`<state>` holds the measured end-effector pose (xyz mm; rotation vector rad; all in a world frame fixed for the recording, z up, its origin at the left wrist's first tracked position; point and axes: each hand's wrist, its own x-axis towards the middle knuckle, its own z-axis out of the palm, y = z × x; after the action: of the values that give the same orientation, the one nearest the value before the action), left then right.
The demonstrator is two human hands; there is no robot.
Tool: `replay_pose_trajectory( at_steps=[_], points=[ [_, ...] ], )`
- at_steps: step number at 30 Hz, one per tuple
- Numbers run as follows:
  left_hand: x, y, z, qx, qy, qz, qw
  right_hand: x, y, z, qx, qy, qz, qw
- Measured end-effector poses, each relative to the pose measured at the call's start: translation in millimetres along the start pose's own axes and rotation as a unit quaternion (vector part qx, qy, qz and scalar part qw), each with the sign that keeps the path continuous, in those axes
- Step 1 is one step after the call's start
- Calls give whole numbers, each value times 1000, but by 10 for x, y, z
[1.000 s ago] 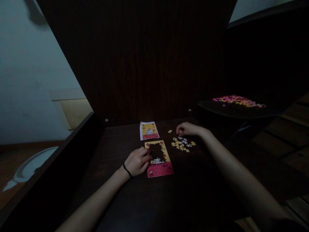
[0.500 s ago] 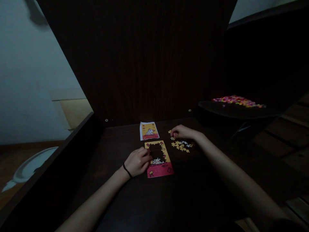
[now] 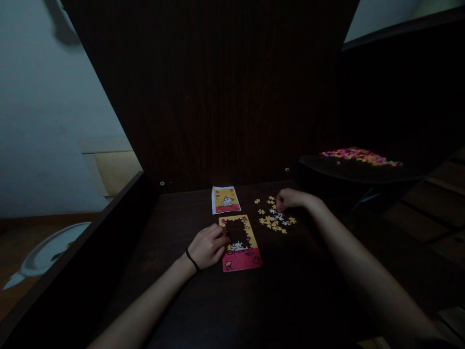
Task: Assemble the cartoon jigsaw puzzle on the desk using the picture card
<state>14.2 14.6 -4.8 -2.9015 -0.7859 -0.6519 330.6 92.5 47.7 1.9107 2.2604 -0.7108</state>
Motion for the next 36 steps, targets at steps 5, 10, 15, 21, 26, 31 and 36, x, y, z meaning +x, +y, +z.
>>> replay_pose_trajectory(
  at_steps=[5, 10, 15, 21, 26, 31, 36],
  points=[
    [3, 8, -10, -1, 6, -1, 1000, 68, -5, 55, -12, 8, -12, 1000],
    [7, 8, -13, -4, 7, -4, 1000, 138, 10, 107, -20, 22, -50, 998],
    [2, -5, 4, -9, 8, -1, 1000, 119, -22, 105, -17, 16, -43, 999],
    [7, -5, 9, -7, 1, -10, 1000, 91, -84, 93, 8, 15, -38, 999],
    [17, -1, 1, -9, 0, -10, 1000, 59, -147, 12, -6, 12, -36, 999],
    [21, 3, -4, -3, 8, -11, 1000, 0, -242, 7, -9, -19, -42, 999],
    [27, 11, -25, 5, 22, -20, 1000, -88, -223, 75, -28, 92, -82, 992]
  ],
)
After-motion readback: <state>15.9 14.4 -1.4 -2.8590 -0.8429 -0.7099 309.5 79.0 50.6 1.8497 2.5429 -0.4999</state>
